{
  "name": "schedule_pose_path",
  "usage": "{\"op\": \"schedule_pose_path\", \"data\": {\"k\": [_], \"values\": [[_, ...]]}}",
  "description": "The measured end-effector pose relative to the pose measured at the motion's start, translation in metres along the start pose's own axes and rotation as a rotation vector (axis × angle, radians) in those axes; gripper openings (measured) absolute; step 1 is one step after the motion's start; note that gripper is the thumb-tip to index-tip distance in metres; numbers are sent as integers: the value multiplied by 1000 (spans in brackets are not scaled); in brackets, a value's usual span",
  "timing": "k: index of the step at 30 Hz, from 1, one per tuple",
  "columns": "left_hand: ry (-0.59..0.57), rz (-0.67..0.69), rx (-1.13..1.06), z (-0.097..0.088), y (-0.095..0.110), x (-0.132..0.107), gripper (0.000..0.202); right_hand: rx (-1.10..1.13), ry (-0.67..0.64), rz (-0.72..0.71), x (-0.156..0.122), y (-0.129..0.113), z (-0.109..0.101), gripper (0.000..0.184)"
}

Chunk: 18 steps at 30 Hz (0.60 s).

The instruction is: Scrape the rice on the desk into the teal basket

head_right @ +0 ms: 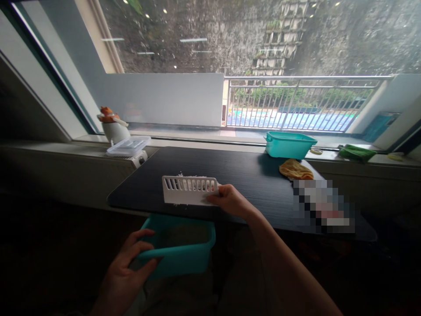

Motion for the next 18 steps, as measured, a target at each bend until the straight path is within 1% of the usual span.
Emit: {"op": "schedule_pose_path", "data": {"k": [3,5,9,12,15,18], "values": [[31,-34,-28,1,4,-1,9,5,-7,11,-4,0,-1,26],[39,-28,-32,0,4,-1,8,17,45,16,-5,3,-4,26],[1,13,1,-2,1,-1,5,36,194,14,-6,11,-7,29],[0,18,26,-3,-2,-1,5,10,228,15,-10,11,-3,30],[9,14,49,-3,0,0,6,17,255,-21,-14,11,2,33],[27,-10,56,-3,6,0,6,69,336,-43,-15,15,3,37]]}}
Point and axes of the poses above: each hand's wrist, its own x-axis towards the middle knuckle, its own z-axis out of the palm, y = z × x, the point moved 1 cm from there along x, towards the middle knuckle, and after that the axes turned 1 degree about x, right-handed, at the moved point
